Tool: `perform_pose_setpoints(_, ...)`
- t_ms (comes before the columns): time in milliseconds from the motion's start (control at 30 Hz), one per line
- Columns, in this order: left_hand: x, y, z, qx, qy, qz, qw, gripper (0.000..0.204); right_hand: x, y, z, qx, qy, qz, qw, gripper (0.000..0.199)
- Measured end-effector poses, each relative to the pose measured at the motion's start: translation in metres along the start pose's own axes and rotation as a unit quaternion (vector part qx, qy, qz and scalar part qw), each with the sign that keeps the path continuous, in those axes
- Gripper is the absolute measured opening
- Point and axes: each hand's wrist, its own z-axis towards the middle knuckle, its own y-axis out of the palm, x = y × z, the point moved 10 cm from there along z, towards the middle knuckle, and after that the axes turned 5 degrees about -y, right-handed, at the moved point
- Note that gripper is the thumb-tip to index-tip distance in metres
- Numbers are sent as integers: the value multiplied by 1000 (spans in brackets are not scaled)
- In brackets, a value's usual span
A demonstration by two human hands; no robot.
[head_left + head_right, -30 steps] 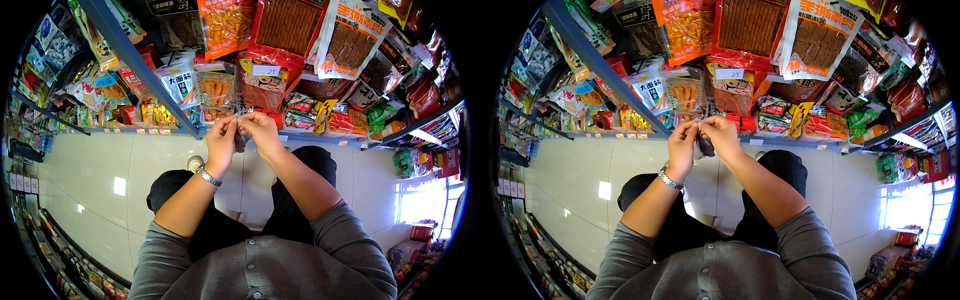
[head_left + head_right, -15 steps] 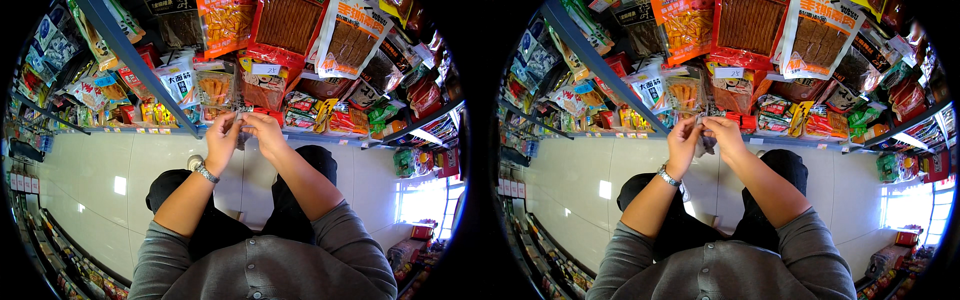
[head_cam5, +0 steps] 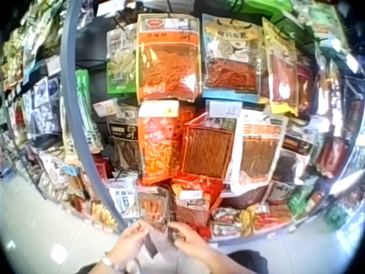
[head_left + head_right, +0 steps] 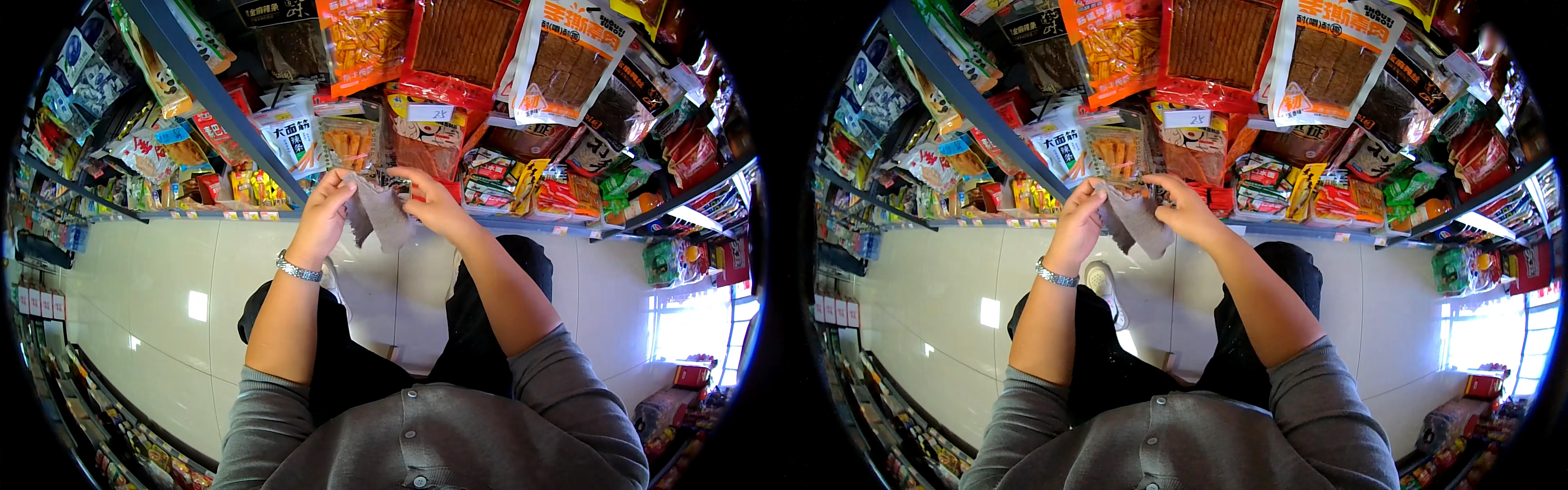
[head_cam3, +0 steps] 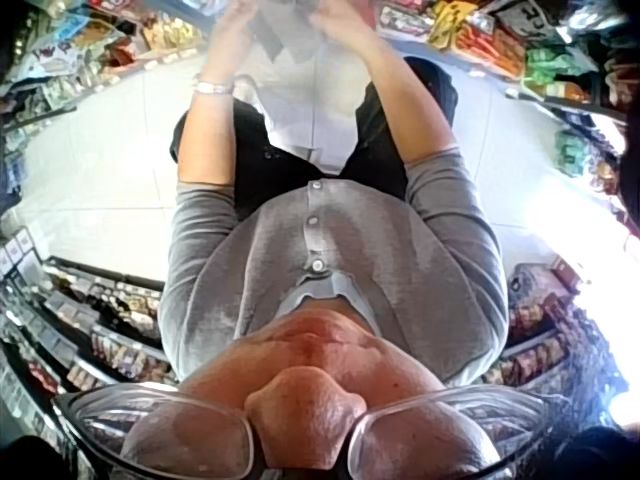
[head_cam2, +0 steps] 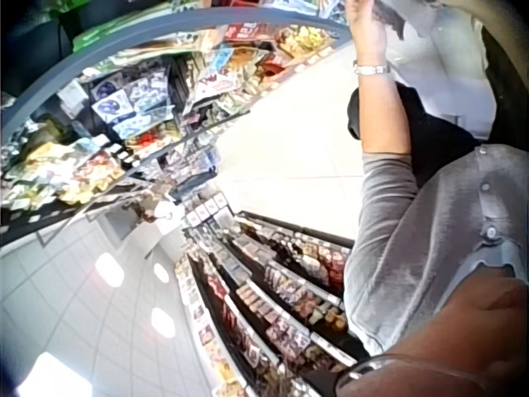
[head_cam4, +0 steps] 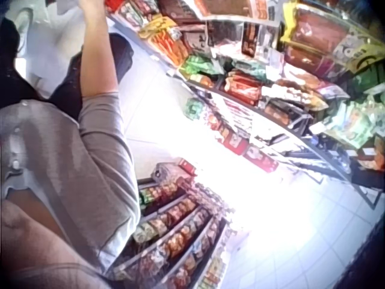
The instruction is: The person sits on the floor in a store aisle and organizes packaged snacks on the bottom shelf. They pick up various snack packages, inspect them, and place them back on the shelf in an orderly manner.
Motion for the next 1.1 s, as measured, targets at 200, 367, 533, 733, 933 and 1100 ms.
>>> perform_pose_setpoints(200,16,10,-9,-30,2,-16,999,11,39,23,-15,-91,187,77,975,36)
perform_pose_setpoints(367,22,-30,-11,56,47,115,991,10,5,-3,-8,5,83,77,994,29)
perform_pose_setpoints(533,12,-38,-12,65,29,182,981,11,22,-19,-8,53,149,-13,987,20)
perform_pose_setpoints(733,11,-40,-13,53,28,164,985,11,6,-17,0,70,43,67,994,19)
perform_pose_setpoints(933,0,-41,-15,83,-9,16,996,14,6,-4,-2,34,70,192,978,18)
perform_pose_setpoints(1100,-33,-22,-17,62,-135,-98,984,21,5,3,-1,19,73,178,981,17)
